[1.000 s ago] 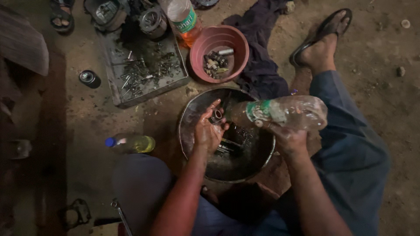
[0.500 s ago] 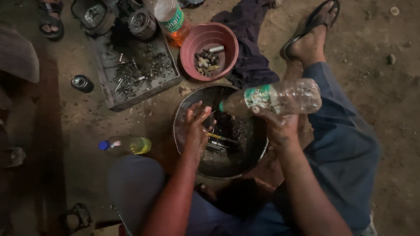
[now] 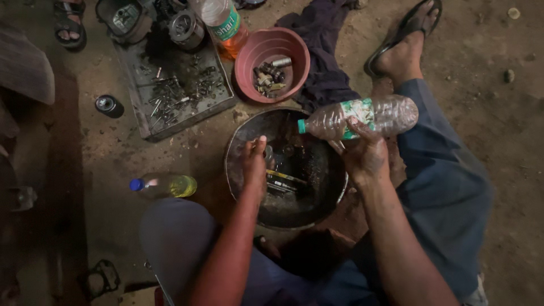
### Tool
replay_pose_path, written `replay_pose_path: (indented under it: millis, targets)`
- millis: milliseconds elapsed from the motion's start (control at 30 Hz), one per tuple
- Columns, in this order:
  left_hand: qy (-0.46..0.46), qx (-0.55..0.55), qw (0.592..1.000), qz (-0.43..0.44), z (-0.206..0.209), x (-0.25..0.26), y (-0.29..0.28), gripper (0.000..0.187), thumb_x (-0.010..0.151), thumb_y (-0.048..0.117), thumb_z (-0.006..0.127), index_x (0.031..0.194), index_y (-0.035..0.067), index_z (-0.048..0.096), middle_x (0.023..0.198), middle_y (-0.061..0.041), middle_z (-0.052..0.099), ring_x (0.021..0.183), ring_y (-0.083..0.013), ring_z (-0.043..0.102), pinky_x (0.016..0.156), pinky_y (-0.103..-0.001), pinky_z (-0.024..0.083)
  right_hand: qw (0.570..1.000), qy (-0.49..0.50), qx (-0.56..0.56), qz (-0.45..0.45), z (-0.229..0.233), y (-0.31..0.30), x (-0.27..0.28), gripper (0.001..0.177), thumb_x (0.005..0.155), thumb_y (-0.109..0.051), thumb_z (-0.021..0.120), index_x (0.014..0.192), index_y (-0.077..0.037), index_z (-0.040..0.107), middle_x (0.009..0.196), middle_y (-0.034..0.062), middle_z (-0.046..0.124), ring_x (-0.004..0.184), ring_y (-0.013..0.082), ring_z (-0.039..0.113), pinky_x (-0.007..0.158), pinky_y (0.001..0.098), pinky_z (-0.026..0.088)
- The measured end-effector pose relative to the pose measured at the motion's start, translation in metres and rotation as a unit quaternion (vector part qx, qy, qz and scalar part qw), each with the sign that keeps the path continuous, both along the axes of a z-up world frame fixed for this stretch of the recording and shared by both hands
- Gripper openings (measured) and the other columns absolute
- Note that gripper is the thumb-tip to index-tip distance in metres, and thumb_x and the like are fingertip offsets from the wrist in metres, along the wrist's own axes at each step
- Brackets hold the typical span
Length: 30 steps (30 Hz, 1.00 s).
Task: The person sits on the floor and cleans various small mechanical parts by hand in a metal bowl filled with liquid. They repeatedly pick up parts, rub them, and pour a clear liquid from a plastic bottle onto them to rinse them.
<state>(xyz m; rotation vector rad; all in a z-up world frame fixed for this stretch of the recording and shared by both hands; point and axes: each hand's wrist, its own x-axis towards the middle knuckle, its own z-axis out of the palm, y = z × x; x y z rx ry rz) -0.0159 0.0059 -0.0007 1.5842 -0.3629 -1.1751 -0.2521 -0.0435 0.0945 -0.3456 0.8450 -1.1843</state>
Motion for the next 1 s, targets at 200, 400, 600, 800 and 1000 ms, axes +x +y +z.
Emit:
replay_pose_path:
  millis: [200, 400, 600, 800, 1000]
  targets:
    - [0.08, -0.011, 0.997, -0.018, 0.0, -0.002, -0.004, 0.039, 0.08, 0.021, 0.081, 0.11, 0.016, 0.057, 0.097, -0.002, 0.066, 0.071, -0.0098, 0.059, 0.055, -0.023, 0.047, 1.0, -0.008, -0.001, -0.005, 0.002, -0.003, -0.003, 0.04, 0.086, -0.021, 0.072, 0.122, -0.008, 0.061, 0.115, 0.0076, 0.069, 0.113, 0.028, 0.067, 0.106, 0.0491, 0.049]
    - [0.051, -0.023, 0.998, 0.011, 0.005, 0.001, -0.001, 0.032, 0.09, 0.035, 0.075, 0.099, 0.008, 0.06, 0.07, -0.003, 0.063, 0.047, -0.0146, 0.05, 0.038, -0.029, 0.036, 0.999, -0.049, -0.018, -0.015, 0.0, -0.005, -0.005, 0.033, 0.092, -0.012, 0.069, 0.122, -0.001, 0.06, 0.118, 0.0128, 0.067, 0.114, 0.0319, 0.065, 0.109, 0.0519, 0.051]
    - [0.207, -0.063, 0.976, 0.013, -0.07, 0.009, -0.015, 0.028, 0.09, 0.02, 0.072, 0.115, 0.01, 0.065, 0.085, 0.0, 0.064, 0.067, -0.0115, 0.06, 0.055, -0.028, 0.048, 0.998, -0.055, -0.023, -0.011, 0.021, -0.001, -0.005, 0.035, 0.088, -0.013, 0.068, 0.122, -0.006, 0.059, 0.114, 0.0092, 0.068, 0.111, 0.0295, 0.067, 0.103, 0.0511, 0.053]
    - [0.276, -0.105, 0.955, -0.033, -0.046, 0.003, -0.014, 0.036, 0.097, 0.035, 0.056, 0.122, 0.01, 0.065, 0.09, -0.002, 0.066, 0.067, -0.0152, 0.059, 0.054, -0.03, 0.046, 0.999, 0.038, -0.017, -0.004, 0.017, 0.004, -0.001, 0.038, 0.088, -0.012, 0.071, 0.123, -0.009, 0.059, 0.113, 0.0059, 0.068, 0.104, 0.0248, 0.068, 0.089, 0.0485, 0.052]
    - [0.249, -0.095, 0.962, -0.066, -0.001, -0.007, -0.013, 0.049, 0.107, 0.044, 0.039, 0.132, 0.01, 0.064, 0.099, -0.006, 0.071, 0.073, -0.0142, 0.057, 0.061, -0.03, 0.046, 0.996, 0.059, -0.031, -0.065, 0.009, 0.005, 0.003, 0.044, 0.081, 0.005, 0.073, 0.121, -0.006, 0.059, 0.108, 0.009, 0.07, 0.098, 0.0253, 0.071, 0.082, 0.0439, 0.062]
